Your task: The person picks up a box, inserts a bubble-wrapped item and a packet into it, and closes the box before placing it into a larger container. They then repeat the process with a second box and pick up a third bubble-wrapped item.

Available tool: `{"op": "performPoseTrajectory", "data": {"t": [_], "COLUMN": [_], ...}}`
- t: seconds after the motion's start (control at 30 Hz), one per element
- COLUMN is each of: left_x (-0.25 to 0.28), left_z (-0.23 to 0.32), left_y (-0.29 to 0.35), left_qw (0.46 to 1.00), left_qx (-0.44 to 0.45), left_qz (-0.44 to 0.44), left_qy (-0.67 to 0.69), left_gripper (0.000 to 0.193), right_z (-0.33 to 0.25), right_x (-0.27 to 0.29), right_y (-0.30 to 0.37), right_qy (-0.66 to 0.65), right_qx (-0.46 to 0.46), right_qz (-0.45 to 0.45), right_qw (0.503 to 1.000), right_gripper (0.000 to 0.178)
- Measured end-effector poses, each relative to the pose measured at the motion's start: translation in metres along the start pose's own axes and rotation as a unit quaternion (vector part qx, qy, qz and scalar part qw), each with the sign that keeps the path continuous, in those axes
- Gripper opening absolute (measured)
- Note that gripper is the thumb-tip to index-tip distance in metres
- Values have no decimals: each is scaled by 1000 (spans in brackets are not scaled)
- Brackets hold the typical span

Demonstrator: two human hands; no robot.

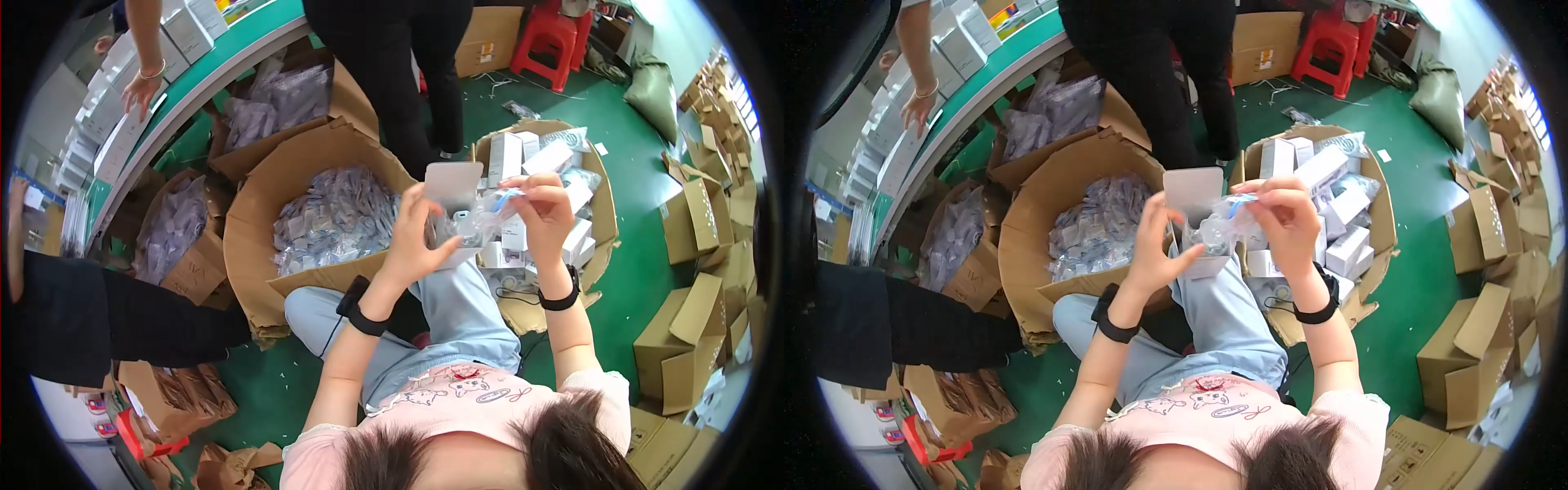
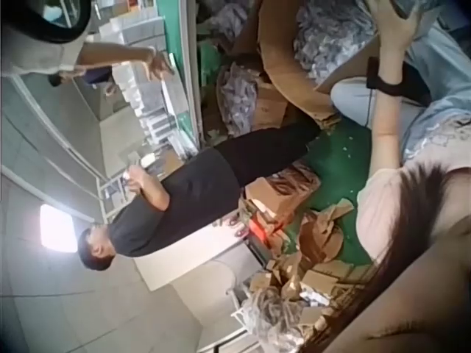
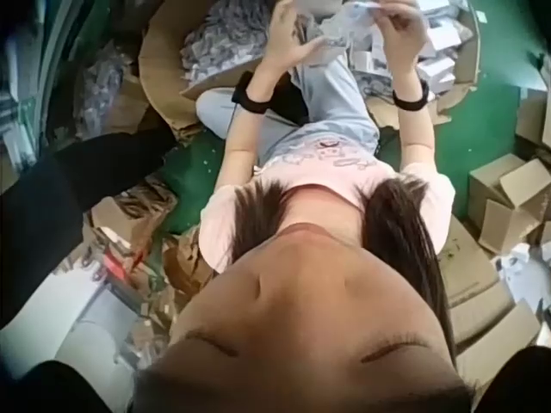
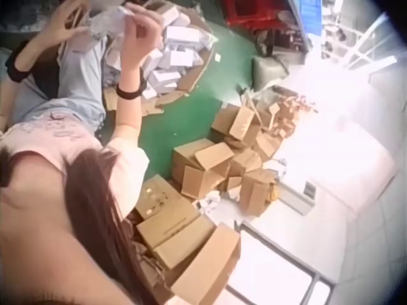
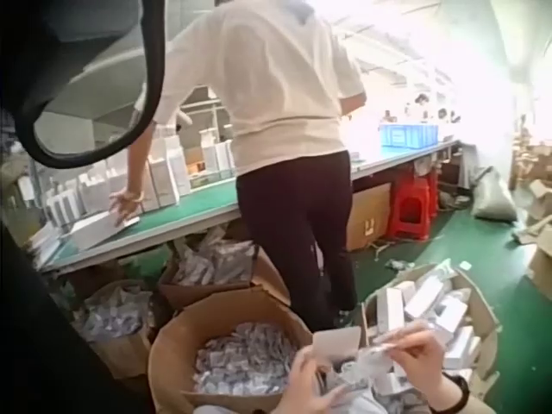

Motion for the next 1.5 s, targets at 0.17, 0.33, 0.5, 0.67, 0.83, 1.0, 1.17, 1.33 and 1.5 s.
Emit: {"op": "performPoseTrajectory", "data": {"t": [0.17,0.33,0.5,0.67,0.83,1.0,1.17,1.33,1.5], "left_x": [7,16,17,18,11,13,2,-19,-26], "left_z": [17,22,3,-9,-9,-12,-10,3,3], "left_y": [-7,-18,-15,1,11,24,45,60,64], "left_qw": [989,976,969,972,956,956,954,966,965], "left_qx": [84,203,245,229,248,251,208,169,167], "left_qz": [-2,-40,-27,55,109,82,87,64,100], "left_qy": [-120,-64,-21,15,114,131,196,187,174], "left_gripper": [17,14,11,13,9,16,43,83,101], "right_z": [-14,-20,-6,-4,-9,-15,1,6,7], "right_x": [-7,-24,-36,-38,-37,-45,-53,-52,-44], "right_y": [2,5,22,44,51,68,84,93,93], "right_qy": [21,80,249,357,358,354,225,78,26], "right_qx": [98,199,194,151,113,36,36,-89,-152], "right_qz": [-53,-272,-437,-387,-260,-203,-66,84,38], "right_qw": [994,938,842,837,890,912,971,989,987], "right_gripper": [24,14,16,27,25,18,25,49,57]}}
Point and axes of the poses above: each hand's wrist, its own y-axis away from the middle knuckle, its own x-axis out of the back of the hand, z = x × y, the point moved 2 cm from there along -y, towards the middle knuckle, and after that the axes turned 5 degrees about x, right-handed, at the moved point
